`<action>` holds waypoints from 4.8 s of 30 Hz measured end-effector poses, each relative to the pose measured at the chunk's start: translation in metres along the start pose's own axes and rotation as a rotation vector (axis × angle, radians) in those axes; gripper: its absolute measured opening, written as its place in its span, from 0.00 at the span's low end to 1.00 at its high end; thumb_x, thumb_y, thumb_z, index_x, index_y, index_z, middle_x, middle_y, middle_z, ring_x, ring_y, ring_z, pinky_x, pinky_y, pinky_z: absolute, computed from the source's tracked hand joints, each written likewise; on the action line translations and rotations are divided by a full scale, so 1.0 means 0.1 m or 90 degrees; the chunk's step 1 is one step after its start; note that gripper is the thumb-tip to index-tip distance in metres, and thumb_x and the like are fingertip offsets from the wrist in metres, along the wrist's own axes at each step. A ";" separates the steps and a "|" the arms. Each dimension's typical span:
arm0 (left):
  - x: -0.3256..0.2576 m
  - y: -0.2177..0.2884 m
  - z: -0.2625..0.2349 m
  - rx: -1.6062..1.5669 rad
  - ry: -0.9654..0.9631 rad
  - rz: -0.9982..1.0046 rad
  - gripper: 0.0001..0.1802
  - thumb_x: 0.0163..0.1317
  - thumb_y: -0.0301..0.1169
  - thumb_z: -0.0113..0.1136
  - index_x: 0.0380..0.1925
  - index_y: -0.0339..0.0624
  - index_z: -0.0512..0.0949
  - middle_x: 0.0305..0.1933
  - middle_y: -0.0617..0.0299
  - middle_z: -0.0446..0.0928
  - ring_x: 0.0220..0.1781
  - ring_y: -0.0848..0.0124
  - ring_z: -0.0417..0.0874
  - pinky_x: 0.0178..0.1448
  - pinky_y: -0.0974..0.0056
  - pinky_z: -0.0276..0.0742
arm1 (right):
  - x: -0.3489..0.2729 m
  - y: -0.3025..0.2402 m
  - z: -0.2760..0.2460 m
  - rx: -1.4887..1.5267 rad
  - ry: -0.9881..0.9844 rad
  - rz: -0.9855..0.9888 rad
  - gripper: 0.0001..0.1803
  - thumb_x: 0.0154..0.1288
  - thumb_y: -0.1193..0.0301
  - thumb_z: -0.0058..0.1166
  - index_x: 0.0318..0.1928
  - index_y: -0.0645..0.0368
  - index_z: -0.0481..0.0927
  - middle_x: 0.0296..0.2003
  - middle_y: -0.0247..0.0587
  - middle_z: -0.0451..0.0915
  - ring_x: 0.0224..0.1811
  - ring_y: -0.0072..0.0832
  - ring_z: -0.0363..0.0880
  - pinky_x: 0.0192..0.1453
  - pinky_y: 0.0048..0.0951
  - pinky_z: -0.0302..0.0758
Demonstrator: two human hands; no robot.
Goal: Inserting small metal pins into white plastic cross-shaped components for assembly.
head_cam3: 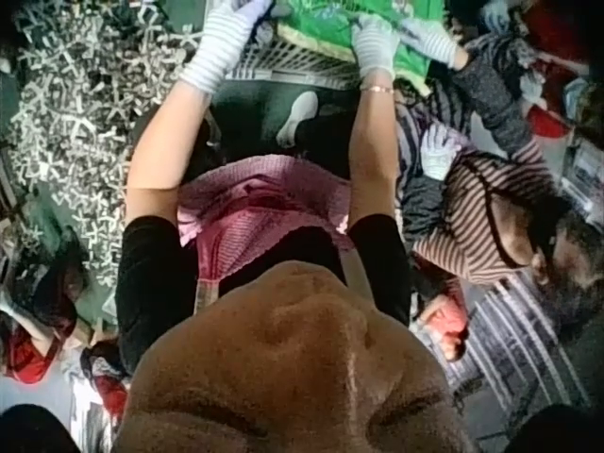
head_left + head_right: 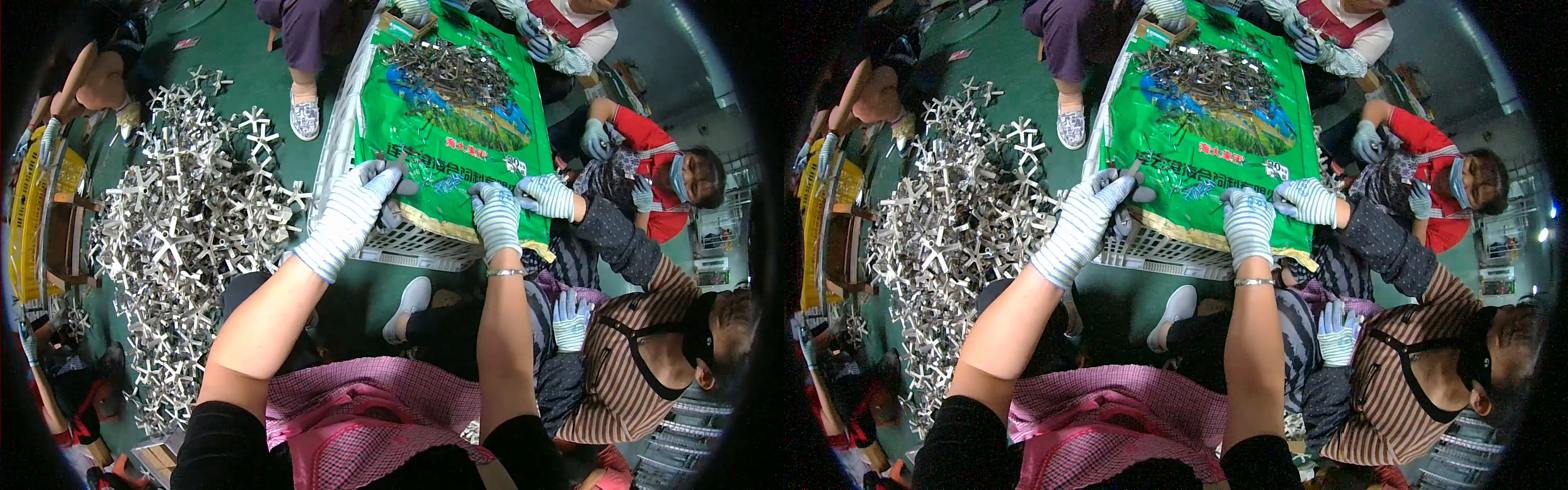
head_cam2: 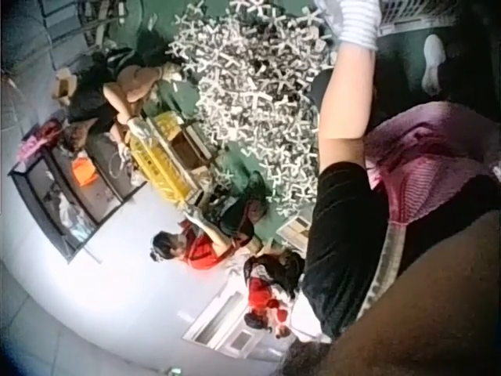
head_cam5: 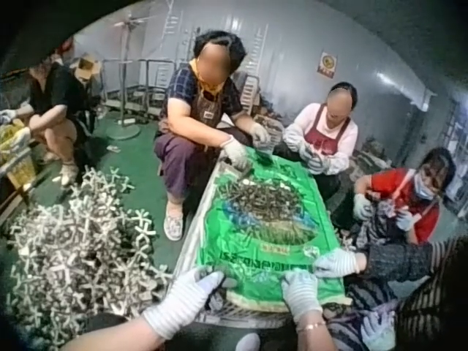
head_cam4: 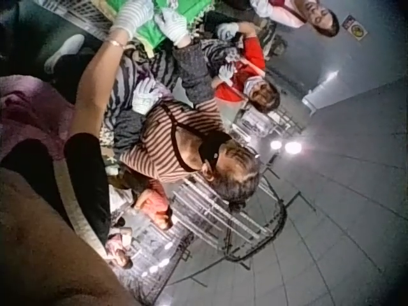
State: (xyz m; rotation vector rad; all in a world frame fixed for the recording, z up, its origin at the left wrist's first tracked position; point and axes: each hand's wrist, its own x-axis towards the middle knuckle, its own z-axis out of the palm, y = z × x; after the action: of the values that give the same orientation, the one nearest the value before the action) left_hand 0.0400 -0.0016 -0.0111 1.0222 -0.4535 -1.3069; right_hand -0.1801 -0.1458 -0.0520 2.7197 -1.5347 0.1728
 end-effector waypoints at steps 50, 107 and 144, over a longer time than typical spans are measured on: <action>0.01 0.00 -0.15 0.105 -0.011 0.043 0.15 0.64 0.38 0.55 0.41 0.38 0.78 0.36 0.63 0.82 0.23 0.83 0.70 0.26 0.76 0.66 | 0.29 -0.19 0.03 0.072 0.119 -0.245 0.12 0.52 0.72 0.58 0.41 0.50 0.80 0.35 0.41 0.80 0.39 0.40 0.77 0.45 0.41 0.72; 0.10 -0.08 -0.07 0.065 0.010 -0.025 0.13 0.64 0.38 0.56 0.39 0.40 0.74 0.30 0.62 0.81 0.15 0.81 0.70 0.15 0.76 0.64 | -0.15 -0.70 -0.29 0.760 0.113 0.073 0.16 0.59 0.80 0.55 0.49 0.64 0.77 0.34 0.31 0.78 0.33 0.13 0.73 0.39 0.15 0.73; -0.02 -0.15 0.17 0.268 -0.030 0.091 0.15 0.66 0.32 0.52 0.48 0.31 0.73 0.35 0.58 0.80 0.21 0.79 0.76 0.22 0.73 0.71 | -0.18 -1.06 -0.36 1.000 0.196 0.034 0.26 0.56 0.82 0.61 0.56 0.65 0.69 0.39 0.38 0.75 0.37 0.20 0.77 0.38 0.19 0.80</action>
State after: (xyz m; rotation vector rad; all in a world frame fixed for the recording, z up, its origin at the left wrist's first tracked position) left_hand 0.0174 -0.0049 -0.0139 1.2813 -0.8465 -1.1324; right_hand -0.1020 -0.0730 -0.0137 3.0107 -1.6451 2.5674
